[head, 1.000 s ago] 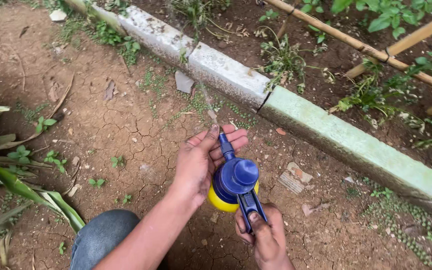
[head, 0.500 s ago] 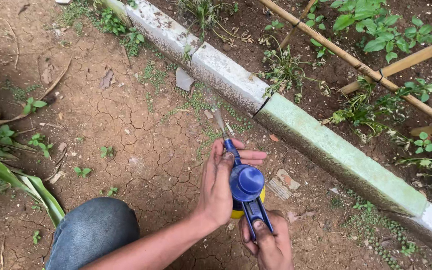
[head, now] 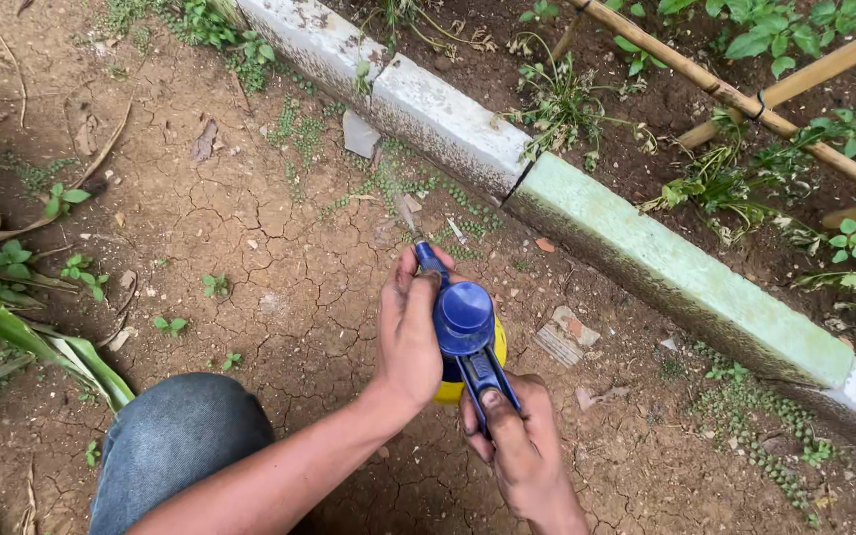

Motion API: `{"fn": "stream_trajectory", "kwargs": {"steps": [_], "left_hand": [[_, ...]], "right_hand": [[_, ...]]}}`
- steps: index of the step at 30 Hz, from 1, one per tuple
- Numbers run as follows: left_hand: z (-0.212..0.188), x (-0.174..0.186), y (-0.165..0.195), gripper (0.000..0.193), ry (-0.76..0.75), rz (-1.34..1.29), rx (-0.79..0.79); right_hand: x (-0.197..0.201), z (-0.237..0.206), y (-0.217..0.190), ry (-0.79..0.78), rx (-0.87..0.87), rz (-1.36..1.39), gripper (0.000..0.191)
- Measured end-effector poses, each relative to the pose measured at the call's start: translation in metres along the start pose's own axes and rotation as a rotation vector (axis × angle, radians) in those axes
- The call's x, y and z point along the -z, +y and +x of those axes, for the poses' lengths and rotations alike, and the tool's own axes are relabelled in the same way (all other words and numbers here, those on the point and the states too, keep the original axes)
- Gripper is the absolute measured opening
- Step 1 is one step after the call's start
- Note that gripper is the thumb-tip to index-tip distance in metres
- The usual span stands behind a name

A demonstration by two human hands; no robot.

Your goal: The person assembles a pump pressure garden sprayer, threading the pump handle and hose parts into the blue and yellow bottle body and tightening the pump lid. They then pump the handle repeatedly to pressurize the sprayer and spray liquid onto the soil and plants along a garden bed edge.

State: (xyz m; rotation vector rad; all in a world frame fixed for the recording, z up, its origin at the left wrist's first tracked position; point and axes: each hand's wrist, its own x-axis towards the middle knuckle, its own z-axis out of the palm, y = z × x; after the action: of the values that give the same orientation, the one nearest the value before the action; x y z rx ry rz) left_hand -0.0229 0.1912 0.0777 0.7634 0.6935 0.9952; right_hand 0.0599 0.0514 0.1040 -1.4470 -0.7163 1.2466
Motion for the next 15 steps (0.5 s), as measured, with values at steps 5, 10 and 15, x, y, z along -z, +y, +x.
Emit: {"fn": "stream_trajectory", "kwargs": {"steps": [5, 10, 15], "left_hand": [[0.006, 0.004, -0.004, 0.021, -0.002, 0.136, -0.083], [0.014, 0.0, -0.003, 0.027, -0.086, 0.039, 0.21], [0.02, -0.011, 0.007, 0.03, -0.069, 0.146, 0.252]], "right_hand": [[-0.006, 0.0, 0.008, 0.032, -0.026, 0.036, 0.037], [-0.015, -0.001, 0.01, 0.068, -0.042, 0.18, 0.036], [-0.016, -0.002, 0.012, 0.084, -0.048, 0.294, 0.035]]}}
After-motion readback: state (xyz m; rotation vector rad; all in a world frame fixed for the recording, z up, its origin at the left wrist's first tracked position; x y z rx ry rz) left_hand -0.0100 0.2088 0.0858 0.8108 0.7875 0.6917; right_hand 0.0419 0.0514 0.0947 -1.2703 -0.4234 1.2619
